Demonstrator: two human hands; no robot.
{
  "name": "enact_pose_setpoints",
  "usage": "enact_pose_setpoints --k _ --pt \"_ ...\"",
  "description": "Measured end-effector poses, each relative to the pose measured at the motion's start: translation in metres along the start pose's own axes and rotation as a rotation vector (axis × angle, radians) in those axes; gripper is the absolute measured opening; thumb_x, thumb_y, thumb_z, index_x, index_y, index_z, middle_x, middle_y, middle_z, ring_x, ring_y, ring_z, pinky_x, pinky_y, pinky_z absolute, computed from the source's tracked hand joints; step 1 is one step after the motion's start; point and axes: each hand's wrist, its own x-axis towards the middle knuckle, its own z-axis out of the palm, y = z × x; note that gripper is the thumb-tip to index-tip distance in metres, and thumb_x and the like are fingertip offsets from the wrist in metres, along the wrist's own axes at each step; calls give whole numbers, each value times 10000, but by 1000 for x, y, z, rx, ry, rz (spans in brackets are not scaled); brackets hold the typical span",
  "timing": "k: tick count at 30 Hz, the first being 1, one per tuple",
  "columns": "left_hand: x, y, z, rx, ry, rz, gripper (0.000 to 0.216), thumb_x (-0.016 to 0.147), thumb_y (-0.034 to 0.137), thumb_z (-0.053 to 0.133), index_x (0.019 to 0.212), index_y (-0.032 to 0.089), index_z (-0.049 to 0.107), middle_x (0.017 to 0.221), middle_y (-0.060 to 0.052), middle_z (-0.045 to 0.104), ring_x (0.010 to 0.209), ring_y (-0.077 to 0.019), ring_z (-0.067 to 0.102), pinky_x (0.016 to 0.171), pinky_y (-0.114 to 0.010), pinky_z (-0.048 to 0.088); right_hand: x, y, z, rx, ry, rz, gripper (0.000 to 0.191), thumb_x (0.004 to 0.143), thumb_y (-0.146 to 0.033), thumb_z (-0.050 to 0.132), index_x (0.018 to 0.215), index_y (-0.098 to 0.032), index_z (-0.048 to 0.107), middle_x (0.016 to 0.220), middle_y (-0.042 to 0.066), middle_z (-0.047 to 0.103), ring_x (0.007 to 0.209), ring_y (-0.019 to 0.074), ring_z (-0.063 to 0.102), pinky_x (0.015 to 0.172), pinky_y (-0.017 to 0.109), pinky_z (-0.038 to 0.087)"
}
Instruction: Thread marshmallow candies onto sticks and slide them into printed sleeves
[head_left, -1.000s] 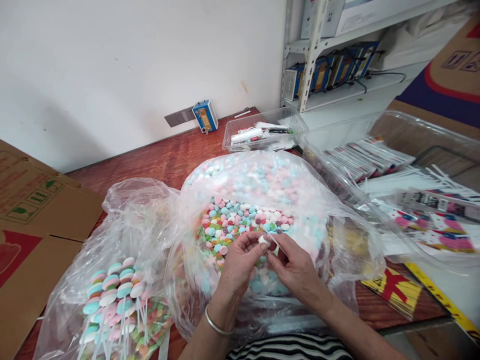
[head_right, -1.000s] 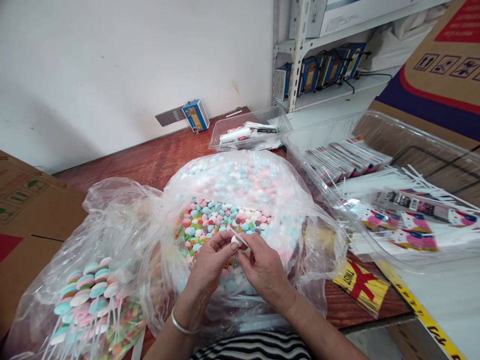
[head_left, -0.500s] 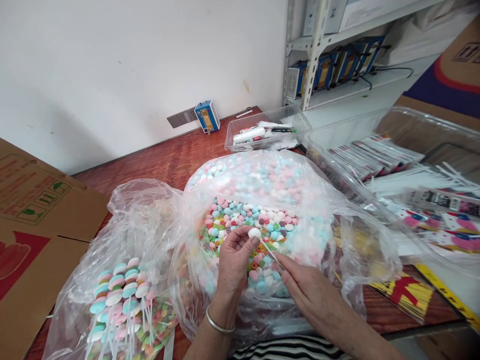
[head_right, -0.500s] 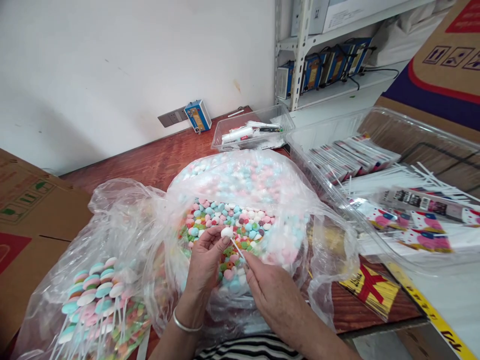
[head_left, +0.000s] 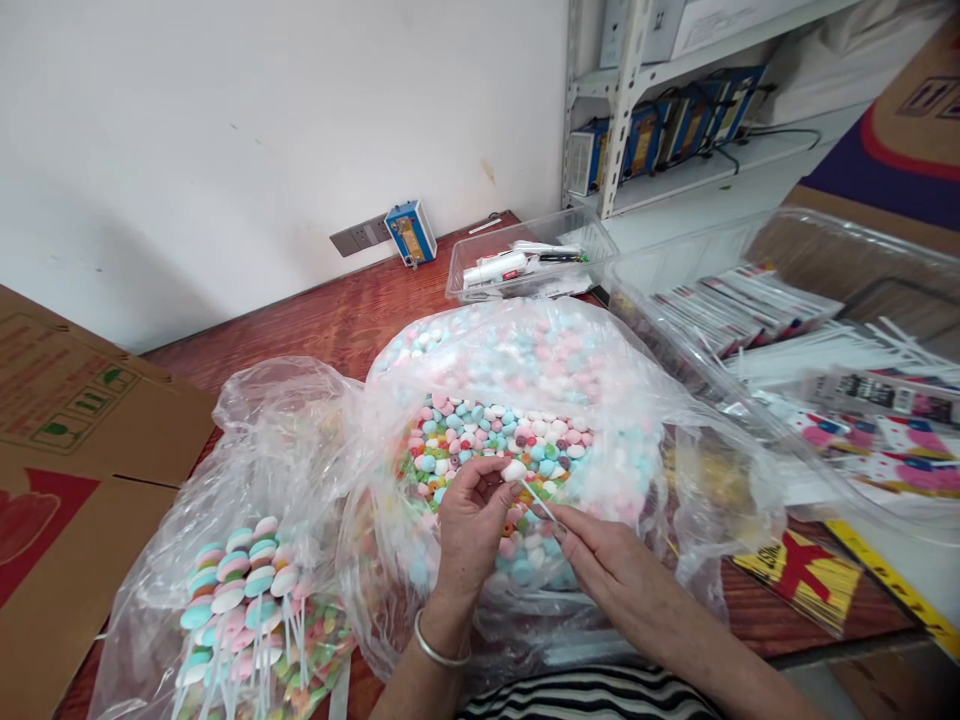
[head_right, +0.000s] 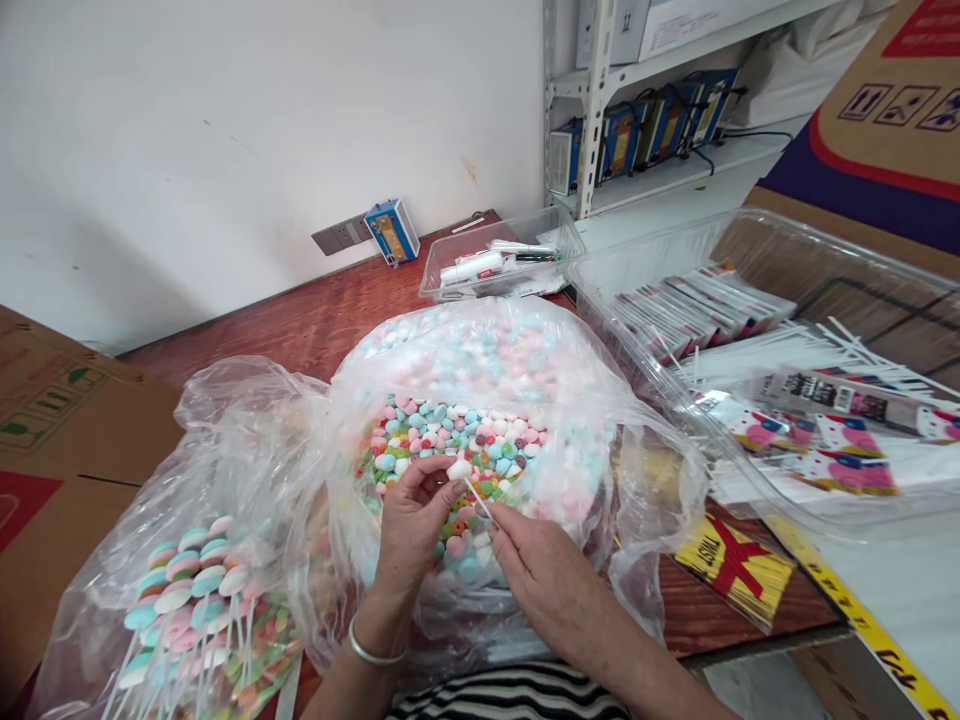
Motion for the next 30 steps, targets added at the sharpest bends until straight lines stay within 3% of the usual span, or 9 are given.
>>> enact_pose_setpoints --k 5,11,15,21,26,30 --pt "2 -3 -2 97 -59 131 156 760 224 735 910 199 703 935 -51 678 878 -178 637 805 -293 511 1 -1 0 104 -1 66 303 956 -263 392 989 -244 693 770 -2 700 609 169 597 575 261 462" --pt "2 -8 -3 130 -80 123 160 771 257 732 919 201 704 925 -58 670 879 -187 633 810 -304 509 4 -2 6 241 -1 141 269 949 -303 387 882 -232 638 576 -42 504 469 128 414 412 222 322" --pt "0 -10 0 143 -57 137 160 784 274 722 931 212 709 913 -47 645 858 -175 624 781 -288 511 8 -4 11 292 -3 191 258 936 -323 370 797 -228 565 528 -62 415 464 130 391 419 228 309" --pt "-2 -12 4 140 -26 132 146 788 268 709 928 227 712 897 -32 623 780 -152 606 658 -248 501 13 -3 17 223 59 150 233 934 -287 367 766 -237 521 547 -55 438 478 135 407 434 234 326" --pt "-4 -11 6 155 -73 178 115 802 242 690 911 216 713 908 -46 657 845 -174 616 757 -281 496 18 5 19 110 85 110 218 948 -271 354 807 -234 517 575 -46 477 492 144 433 461 244 347" --pt "-8 -13 7 206 -118 271 86 827 213 650 879 220 718 899 -55 670 868 -186 619 805 -303 491 24 14 18 43 86 47 241 969 -289 337 863 -219 542 692 -12 571 631 167 545 576 261 420"
